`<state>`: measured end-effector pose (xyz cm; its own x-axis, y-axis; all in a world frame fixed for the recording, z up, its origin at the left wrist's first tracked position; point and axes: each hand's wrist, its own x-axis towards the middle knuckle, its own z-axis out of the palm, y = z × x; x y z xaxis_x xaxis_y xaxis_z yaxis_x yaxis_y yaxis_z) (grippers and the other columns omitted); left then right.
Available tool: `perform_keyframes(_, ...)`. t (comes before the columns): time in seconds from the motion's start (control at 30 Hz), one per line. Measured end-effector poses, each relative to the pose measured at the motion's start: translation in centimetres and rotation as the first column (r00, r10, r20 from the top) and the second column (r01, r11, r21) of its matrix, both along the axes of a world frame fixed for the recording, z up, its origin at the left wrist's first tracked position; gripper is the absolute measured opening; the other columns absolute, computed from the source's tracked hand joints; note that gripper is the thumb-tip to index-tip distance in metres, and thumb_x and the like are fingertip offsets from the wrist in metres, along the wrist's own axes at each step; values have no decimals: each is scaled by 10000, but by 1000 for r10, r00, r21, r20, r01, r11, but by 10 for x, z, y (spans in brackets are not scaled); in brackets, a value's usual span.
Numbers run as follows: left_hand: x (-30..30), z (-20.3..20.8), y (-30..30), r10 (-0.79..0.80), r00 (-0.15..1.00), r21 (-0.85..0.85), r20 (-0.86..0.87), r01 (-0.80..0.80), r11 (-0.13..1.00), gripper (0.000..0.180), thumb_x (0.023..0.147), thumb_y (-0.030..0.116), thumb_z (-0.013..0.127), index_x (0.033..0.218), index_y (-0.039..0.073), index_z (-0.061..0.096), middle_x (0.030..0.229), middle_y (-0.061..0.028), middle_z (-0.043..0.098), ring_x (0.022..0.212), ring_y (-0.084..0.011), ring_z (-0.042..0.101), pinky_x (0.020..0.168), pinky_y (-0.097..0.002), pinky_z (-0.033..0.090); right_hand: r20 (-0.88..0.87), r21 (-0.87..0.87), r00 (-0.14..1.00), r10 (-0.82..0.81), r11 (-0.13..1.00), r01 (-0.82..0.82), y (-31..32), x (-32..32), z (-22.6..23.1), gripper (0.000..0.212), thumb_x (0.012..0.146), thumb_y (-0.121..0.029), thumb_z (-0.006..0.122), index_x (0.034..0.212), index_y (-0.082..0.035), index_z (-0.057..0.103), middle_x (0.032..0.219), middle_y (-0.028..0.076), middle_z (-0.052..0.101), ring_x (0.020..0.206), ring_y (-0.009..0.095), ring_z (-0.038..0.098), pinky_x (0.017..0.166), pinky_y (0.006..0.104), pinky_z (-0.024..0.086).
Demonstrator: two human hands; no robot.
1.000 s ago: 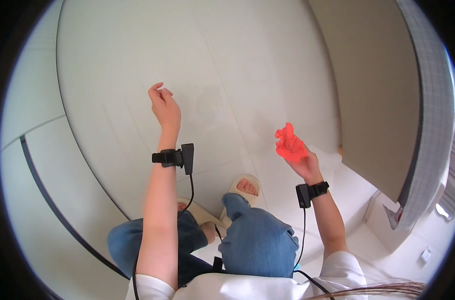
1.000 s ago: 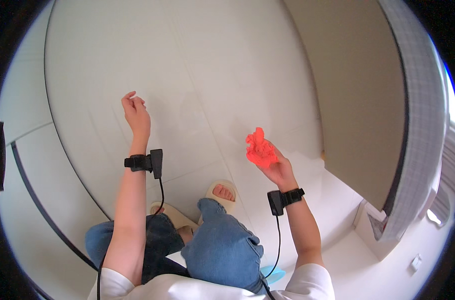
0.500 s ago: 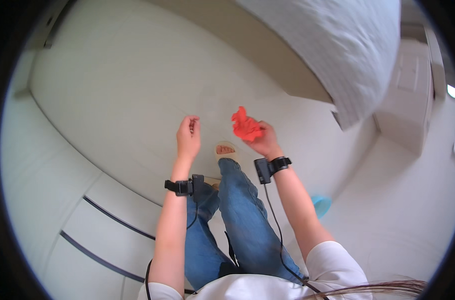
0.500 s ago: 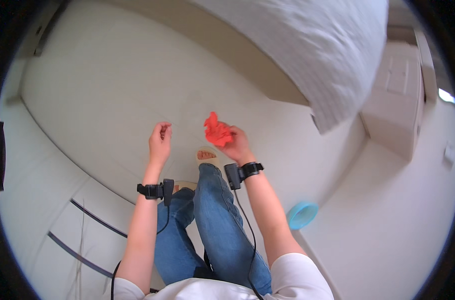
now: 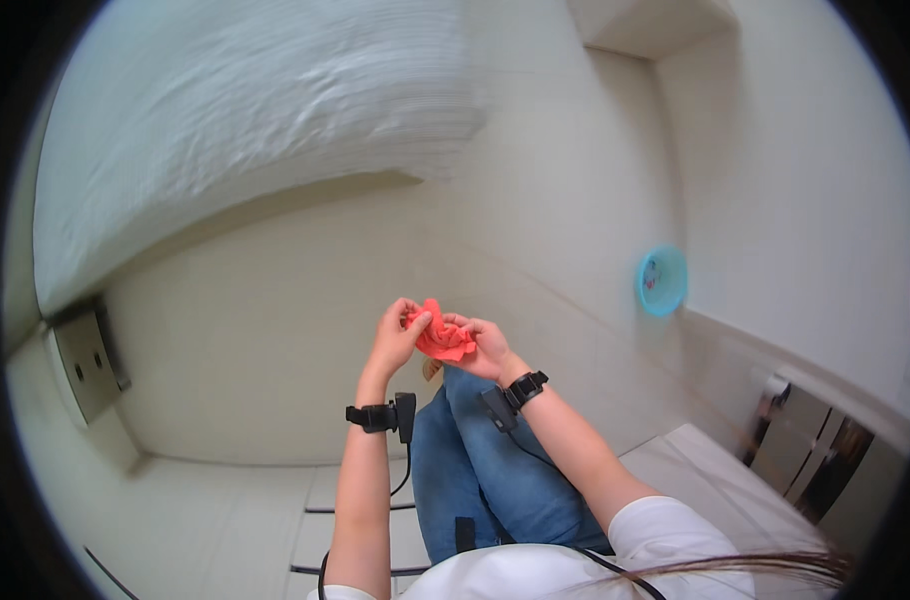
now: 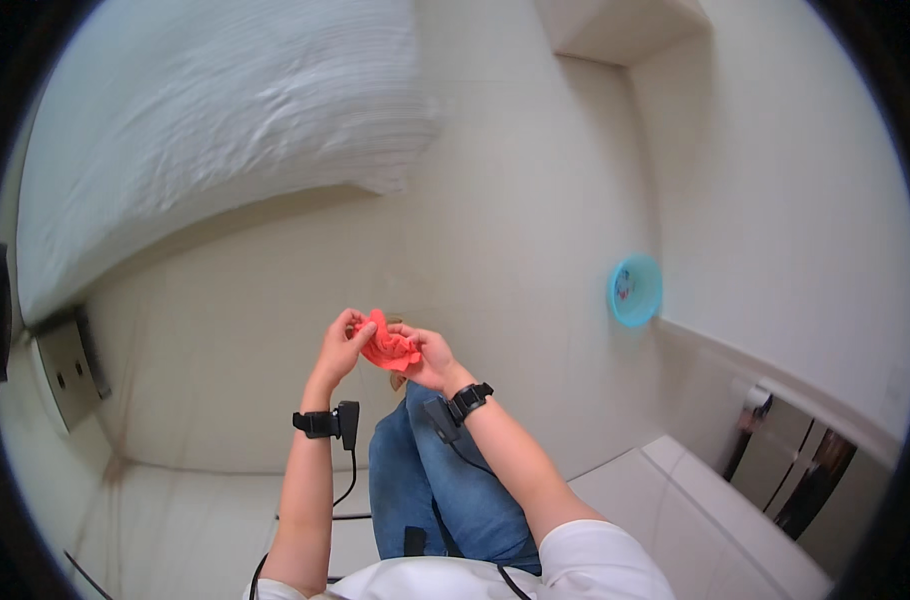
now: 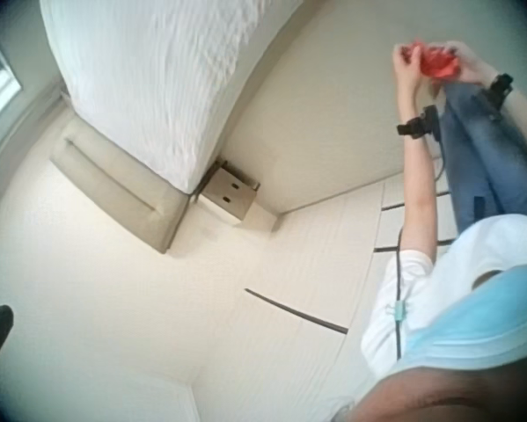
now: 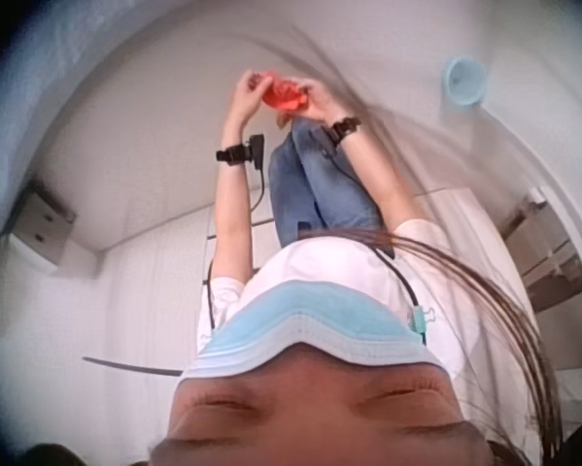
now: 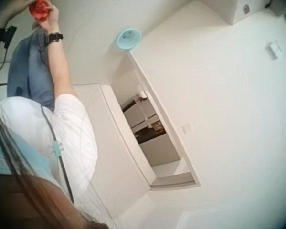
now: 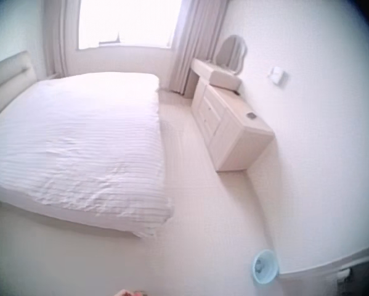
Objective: The recorder cleans the white floor using a red cloth and a blue basin with water.
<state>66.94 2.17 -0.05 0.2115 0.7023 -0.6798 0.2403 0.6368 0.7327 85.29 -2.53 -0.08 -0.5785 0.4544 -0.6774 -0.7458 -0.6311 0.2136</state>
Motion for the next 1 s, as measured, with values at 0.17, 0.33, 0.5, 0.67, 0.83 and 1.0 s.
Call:
perform_keyframes(0.17,13,34,28,-106,982,259,-157,145,955,186,918,162,618,910,17,501,835,-27,543,744,-116,523,673,-270,458,243,44,969,-44,998,34,21,13,50,370,952,-197,380,1249,-33,526,1229,100,566,1095,212,557,919,362,470)
perform_keyframes(0.33,35,76,46,-94,985,416,-143,146,897,172,915,145,607,915,18,489,848,-62,529,754,-163,512,679,-303,444,376,176,904,-204,973,147,30,30,83,363,992,-319,478,1218,-54,576,1105,47,628,1002,139,593,831,283,504)
perform_keyframes(0.5,68,102,70,-131,988,346,-86,153,925,178,927,157,595,930,23,478,864,-94,530,743,-195,503,667,-330,432,528,242,781,-334,941,238,31,53,113,306,981,-294,520,1159,-60,602,1095,33,632,1012,125,590,834,281,515)
perform_keyframes(0.67,140,111,77,-263,962,261,-78,274,926,202,967,185,549,973,11,447,818,-111,551,690,-202,519,624,-335,439,736,274,527,-425,899,343,10,99,111,267,945,-288,599,1080,-58,615,1018,21,628,907,102,597,805,276,496)
perform_keyframes(0.83,214,109,90,-340,935,430,-103,350,832,190,971,177,539,985,10,450,803,-94,562,697,-184,519,636,-320,441,769,329,412,-488,856,399,1,145,121,183,923,-202,632,1019,-48,613,963,12,623,875,97,588,793,264,485)
perform_keyframes(1.0,302,100,91,-439,880,455,-181,471,756,176,962,143,543,1022,2,457,843,-87,584,750,-176,547,695,-301,461,857,317,257,-447,850,421,-15,216,117,150,923,-181,627,976,-42,615,906,7,632,820,88,599,756,256,500)
